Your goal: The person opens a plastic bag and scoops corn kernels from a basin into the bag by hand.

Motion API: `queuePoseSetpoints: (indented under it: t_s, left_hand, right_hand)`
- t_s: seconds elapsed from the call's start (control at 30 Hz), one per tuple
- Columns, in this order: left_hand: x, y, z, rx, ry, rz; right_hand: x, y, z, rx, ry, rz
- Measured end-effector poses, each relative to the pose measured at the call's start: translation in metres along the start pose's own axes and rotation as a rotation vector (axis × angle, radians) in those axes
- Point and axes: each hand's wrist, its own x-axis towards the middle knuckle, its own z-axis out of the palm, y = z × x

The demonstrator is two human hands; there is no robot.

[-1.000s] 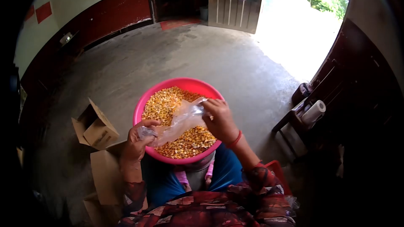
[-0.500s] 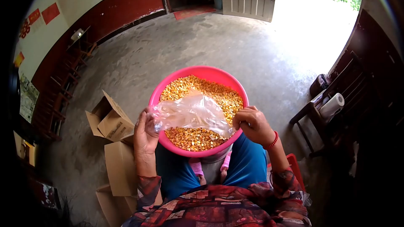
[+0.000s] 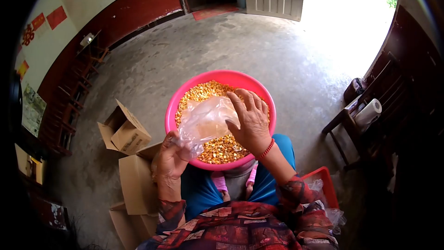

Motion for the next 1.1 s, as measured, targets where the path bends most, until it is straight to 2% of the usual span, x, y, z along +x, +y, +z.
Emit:
queuePoseSetpoints:
  t_s: [0.07, 0.1, 0.13, 0.2, 0.23, 0.27, 0.3, 0.33, 0.37, 0.4, 0.43, 0.47, 0.53, 0.57, 0.6, 0.67, 0.7, 0.73, 0.8, 0.83, 0.87, 0.93, 0.97, 1.0, 1.07, 1.1]
  left_hand:
    - [0.001, 0.004, -0.014, -0.207, -0.164, -0.091]
    - [0.002, 0.009, -0.008, -0.118, -0.037, -0.07]
    - [0.0, 0.011, -0.007, -0.118, -0.032, -0.066]
    - [-0.003, 0.013, -0.006, -0.226, -0.104, -0.163]
    - [-0.004, 0.009, -0.01, -0.189, -0.071, -0.169]
    - [-0.004, 0.007, -0.02, 0.105, -0.102, -0.135]
    - [-0.004, 0.003, -0.016, 0.494, -0.128, 0.032]
    - [-0.003, -0.003, -0.01, 0.882, -0.152, 0.204]
    - [-0.002, -0.006, -0.009, 0.881, -0.15, 0.202]
    - [0.0, -0.008, -0.008, 1.081, -0.155, 0.321]
    - [0.003, -0.01, -0.01, 1.28, -0.159, 0.443]
    - [0.006, -0.011, -0.014, 1.281, -0.155, 0.443]
    - [0.012, -0.007, -0.026, 0.992, 0.042, 0.284]
    - [0.014, 0.002, -0.031, 0.907, 0.133, 0.113]
    - [0.017, 0.002, -0.031, 0.907, 0.135, 0.112]
    - [0.024, 0.002, -0.03, 0.337, 0.243, 0.198]
    - [0.023, 0.008, -0.011, 0.215, 0.378, 0.11]
    - [0.025, 0.007, -0.013, 0.216, 0.379, 0.109]
    - [0.029, 0.005, -0.017, -0.059, 0.198, 0.011]
    - [0.029, 0.006, -0.014, -0.057, 0.198, 0.009]
    - [0.028, 0.009, -0.01, -0.033, 0.318, -0.029]
    - [0.026, 0.013, -0.001, 0.013, 0.56, -0.104]
    - [0.022, 0.014, -0.02, -0.135, 0.088, -0.146]
    - [0.018, 0.012, -0.027, -0.136, 0.089, -0.146]
    - [0.016, 0.006, -0.031, 0.353, -0.001, -0.06]
    - [0.008, 0.007, -0.012, 0.71, -0.103, 0.065]
  right_hand:
    - [-0.006, 0.025, 0.019, -0.068, -0.107, -0.061]
    - [-0.008, 0.033, 0.025, 0.058, -0.156, -0.007]
    - [-0.009, 0.034, 0.027, 0.191, -0.233, 0.139]
    - [-0.014, 0.041, 0.034, 0.374, -0.148, 0.176]
    - [-0.015, 0.04, 0.034, 0.65, -0.191, 0.39]
    - [-0.014, 0.038, 0.03, 0.923, -0.23, 0.609]
    - [-0.009, 0.035, 0.022, 1.07, -0.273, 0.741]
    - [-0.008, 0.038, 0.022, 1.069, -0.274, 0.744]
    - [-0.007, 0.04, 0.022, 1.223, -0.236, 0.787]
    - [-0.006, 0.041, 0.022, 1.377, -0.196, 0.828]
    - [-0.004, 0.037, 0.016, 1.347, -0.223, 0.852]
    - [-0.004, 0.038, 0.014, 1.349, -0.227, 0.853]
    - [-0.007, 0.046, 0.008, 1.356, -0.538, 0.767]
    - [-0.013, 0.049, 0.008, 1.342, -0.654, 0.768]
    - [-0.015, 0.045, 0.007, 1.343, -0.655, 0.769]
    - [-0.018, 0.032, 0.005, 1.158, -0.862, 0.613]
    - [-0.026, 0.031, 0.011, 1.197, -0.832, 0.592]
    - [-0.027, 0.036, 0.015, 1.199, -0.832, 0.594]
    - [-0.028, 0.047, 0.018, 0.696, -1.099, 0.185]
    - [-0.029, 0.045, 0.017, 0.695, -1.047, 0.195]
    - [-0.033, 0.046, 0.017, 0.696, -1.046, 0.197]
    - [-0.042, 0.047, 0.018, 1.228, -0.734, 0.743]
    - [-0.041, 0.046, 0.017, 1.408, -0.579, 0.881]
    - [-0.038, 0.045, 0.016, 1.407, -0.58, 0.881]
    - [-0.031, 0.046, 0.014, 1.774, -0.392, 0.875]
    - [-0.032, 0.047, 0.017, 1.79, -0.341, 0.854]
